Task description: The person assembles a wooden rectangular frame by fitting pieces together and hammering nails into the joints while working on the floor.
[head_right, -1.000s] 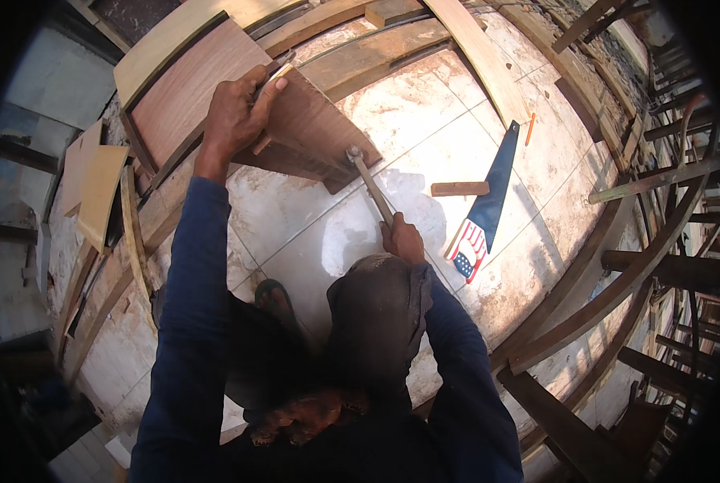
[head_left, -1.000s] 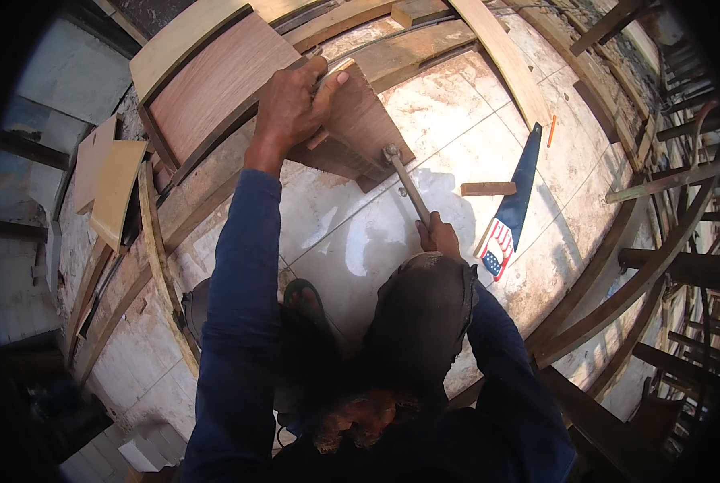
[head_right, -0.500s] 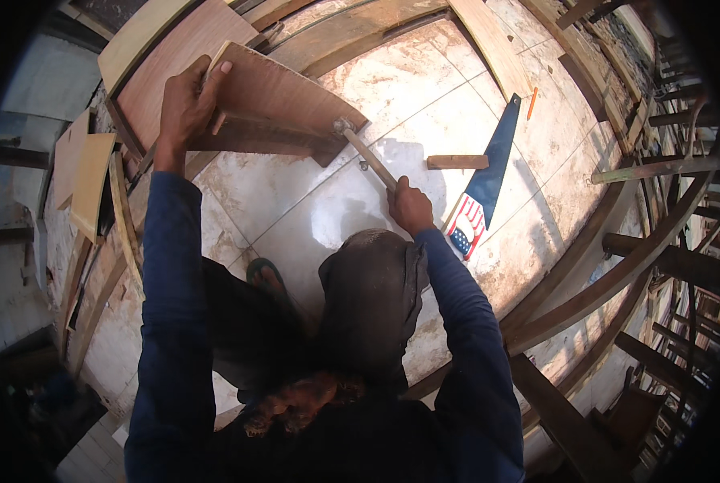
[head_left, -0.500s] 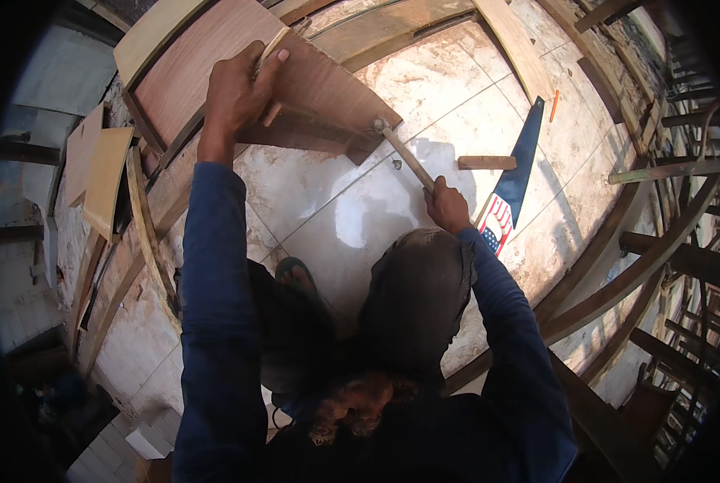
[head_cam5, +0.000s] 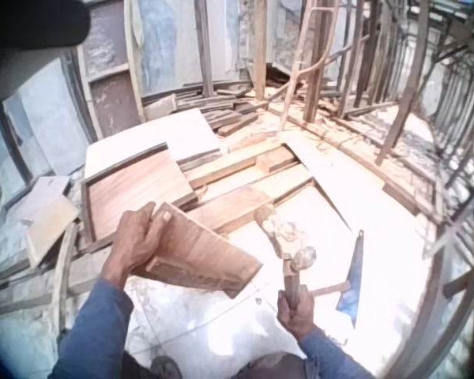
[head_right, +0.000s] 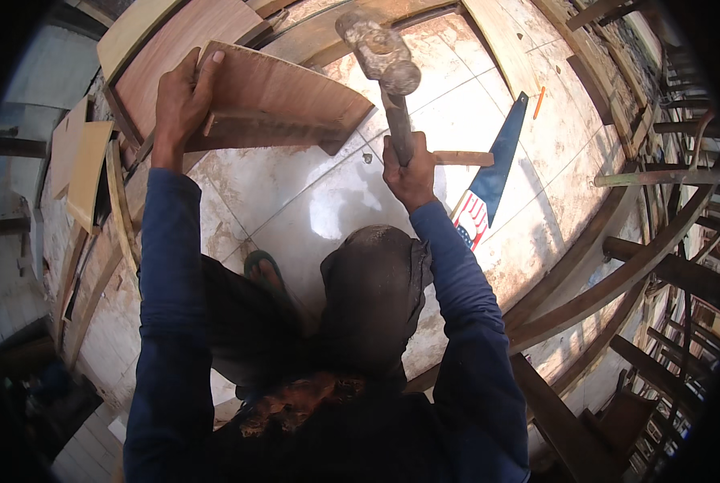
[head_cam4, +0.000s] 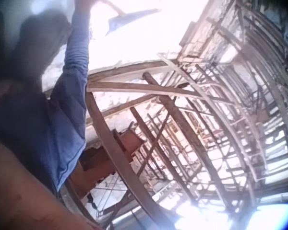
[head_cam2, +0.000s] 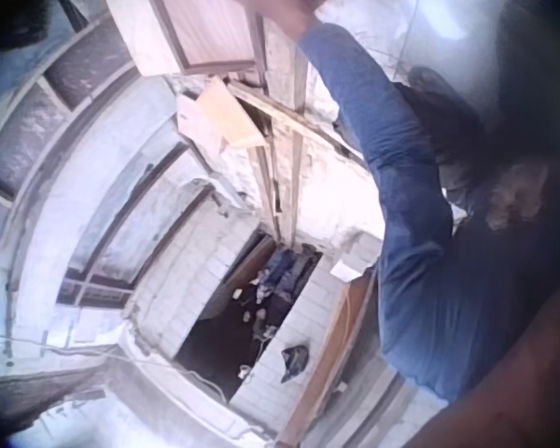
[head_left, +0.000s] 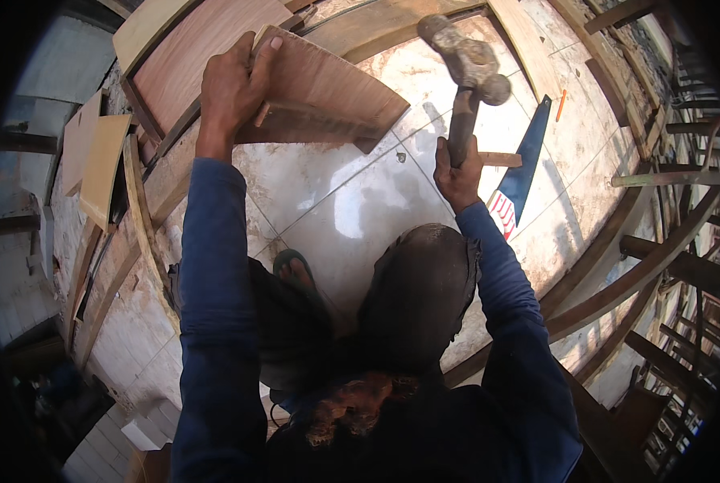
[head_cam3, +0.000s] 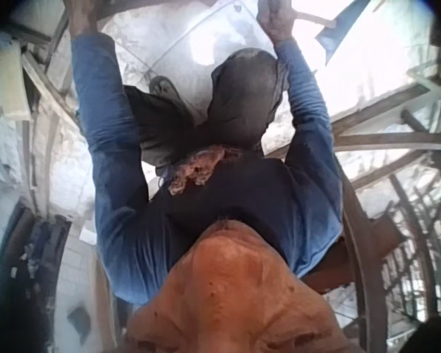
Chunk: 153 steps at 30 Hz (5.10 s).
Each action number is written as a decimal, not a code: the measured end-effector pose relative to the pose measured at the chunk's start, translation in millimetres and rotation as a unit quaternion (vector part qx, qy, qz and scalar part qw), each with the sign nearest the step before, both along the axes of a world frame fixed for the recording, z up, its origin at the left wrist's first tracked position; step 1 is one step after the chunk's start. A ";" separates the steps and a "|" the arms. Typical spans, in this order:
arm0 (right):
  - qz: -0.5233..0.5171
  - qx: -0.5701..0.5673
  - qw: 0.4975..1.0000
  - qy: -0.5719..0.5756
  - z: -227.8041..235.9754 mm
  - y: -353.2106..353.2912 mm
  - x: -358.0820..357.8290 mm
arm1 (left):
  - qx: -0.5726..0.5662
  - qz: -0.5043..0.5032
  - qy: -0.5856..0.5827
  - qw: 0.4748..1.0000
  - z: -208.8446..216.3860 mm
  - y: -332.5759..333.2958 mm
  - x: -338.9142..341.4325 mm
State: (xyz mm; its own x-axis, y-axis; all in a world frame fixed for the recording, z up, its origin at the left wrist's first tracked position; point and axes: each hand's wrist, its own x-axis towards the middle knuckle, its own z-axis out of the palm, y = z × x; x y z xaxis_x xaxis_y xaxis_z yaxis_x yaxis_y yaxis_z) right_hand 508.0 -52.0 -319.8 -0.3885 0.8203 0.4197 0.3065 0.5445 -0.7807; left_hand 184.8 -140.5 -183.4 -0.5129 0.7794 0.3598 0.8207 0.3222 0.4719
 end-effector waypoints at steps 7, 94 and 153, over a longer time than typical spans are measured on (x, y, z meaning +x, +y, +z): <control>-0.003 -0.185 0.946 -0.267 -23.0 -0.5 46.2 | 0.001 -0.041 0.028 0.999 -3.3 13.8 27.4; -0.121 -0.300 0.930 -0.175 -96.0 -28.2 69.0 | 0.024 -0.065 -0.354 0.933 -56.1 -55.2 -55.4; -0.164 -0.486 0.856 0.056 -77.9 -143.6 107.0 | -0.338 -0.013 -0.072 0.938 -218.9 -31.3 38.7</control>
State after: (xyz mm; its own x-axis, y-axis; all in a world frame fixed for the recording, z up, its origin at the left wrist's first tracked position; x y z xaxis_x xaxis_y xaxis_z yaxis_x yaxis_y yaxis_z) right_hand 615.0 -195.6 -397.7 -0.0718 0.8602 -0.5049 0.2125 -0.4814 -0.8503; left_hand 223.6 -171.8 -402.3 -0.4964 0.8174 -0.2924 0.7760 0.5688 0.2728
